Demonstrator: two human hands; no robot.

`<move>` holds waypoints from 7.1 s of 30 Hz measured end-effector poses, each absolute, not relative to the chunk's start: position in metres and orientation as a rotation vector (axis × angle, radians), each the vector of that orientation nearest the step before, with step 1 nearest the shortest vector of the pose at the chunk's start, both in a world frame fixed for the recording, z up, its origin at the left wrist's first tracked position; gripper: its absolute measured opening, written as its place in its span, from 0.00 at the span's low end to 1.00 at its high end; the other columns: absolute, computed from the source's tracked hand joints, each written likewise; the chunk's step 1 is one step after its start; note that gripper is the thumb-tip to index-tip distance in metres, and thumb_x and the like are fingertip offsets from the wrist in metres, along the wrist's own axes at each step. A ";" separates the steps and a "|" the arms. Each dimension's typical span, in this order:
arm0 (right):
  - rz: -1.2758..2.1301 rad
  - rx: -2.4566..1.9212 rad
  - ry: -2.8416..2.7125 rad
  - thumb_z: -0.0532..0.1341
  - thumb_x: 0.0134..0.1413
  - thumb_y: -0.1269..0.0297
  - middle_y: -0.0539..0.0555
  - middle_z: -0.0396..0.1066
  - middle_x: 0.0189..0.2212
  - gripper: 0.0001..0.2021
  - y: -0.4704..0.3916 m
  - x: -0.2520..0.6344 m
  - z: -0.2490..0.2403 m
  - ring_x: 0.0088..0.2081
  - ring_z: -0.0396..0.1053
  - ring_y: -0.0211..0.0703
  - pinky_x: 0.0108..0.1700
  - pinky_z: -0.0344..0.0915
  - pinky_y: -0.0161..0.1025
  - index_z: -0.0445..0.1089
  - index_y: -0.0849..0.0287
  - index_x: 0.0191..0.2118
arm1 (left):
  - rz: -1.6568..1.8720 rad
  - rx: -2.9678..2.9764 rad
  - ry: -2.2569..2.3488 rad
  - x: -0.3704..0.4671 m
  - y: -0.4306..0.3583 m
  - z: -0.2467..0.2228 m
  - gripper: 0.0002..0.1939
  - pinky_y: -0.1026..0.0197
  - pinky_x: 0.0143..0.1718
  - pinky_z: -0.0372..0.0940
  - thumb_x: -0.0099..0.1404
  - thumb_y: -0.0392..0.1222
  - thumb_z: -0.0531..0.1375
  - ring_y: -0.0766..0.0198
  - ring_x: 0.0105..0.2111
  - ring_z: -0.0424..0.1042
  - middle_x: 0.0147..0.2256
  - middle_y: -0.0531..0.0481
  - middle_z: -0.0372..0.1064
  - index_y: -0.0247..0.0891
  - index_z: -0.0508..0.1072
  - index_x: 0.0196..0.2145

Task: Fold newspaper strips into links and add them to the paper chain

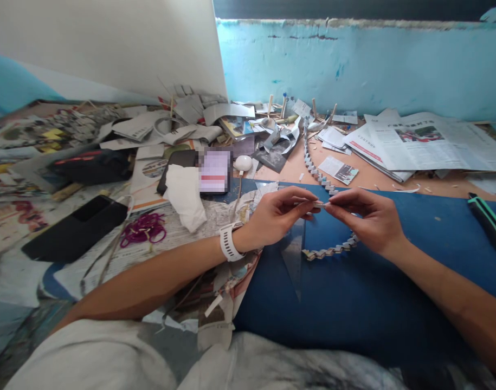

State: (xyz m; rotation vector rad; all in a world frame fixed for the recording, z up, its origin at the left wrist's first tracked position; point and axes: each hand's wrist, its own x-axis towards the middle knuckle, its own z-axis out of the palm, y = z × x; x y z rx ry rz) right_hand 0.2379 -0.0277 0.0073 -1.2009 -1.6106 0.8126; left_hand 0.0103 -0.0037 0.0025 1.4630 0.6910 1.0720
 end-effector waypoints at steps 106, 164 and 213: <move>0.903 -0.863 -1.867 0.72 0.58 0.65 0.57 0.79 0.51 0.11 -0.034 0.240 0.015 0.54 0.78 0.51 0.49 0.81 0.45 0.79 0.53 0.47 | 0.974 2.217 0.665 0.003 -0.005 0.008 0.05 0.64 0.37 0.71 0.72 0.37 0.63 0.65 0.34 0.78 0.35 0.46 0.81 0.35 0.79 0.41; 0.798 -0.966 -1.388 0.74 0.55 0.70 0.49 0.84 0.35 0.07 -0.045 0.223 0.018 0.42 0.84 0.48 0.44 0.83 0.39 0.77 0.53 0.37 | 0.995 1.869 0.709 0.003 -0.012 0.019 0.12 0.65 0.41 0.79 0.70 0.42 0.66 0.64 0.36 0.83 0.37 0.46 0.82 0.34 0.75 0.48; 0.091 -0.930 -2.113 0.67 0.63 0.67 0.49 0.83 0.40 0.10 -0.031 0.247 0.015 0.39 0.82 0.47 0.43 0.77 0.42 0.75 0.47 0.49 | 0.922 2.231 0.685 0.001 -0.002 0.009 0.07 0.65 0.38 0.72 0.75 0.38 0.59 0.67 0.34 0.80 0.35 0.49 0.81 0.37 0.76 0.47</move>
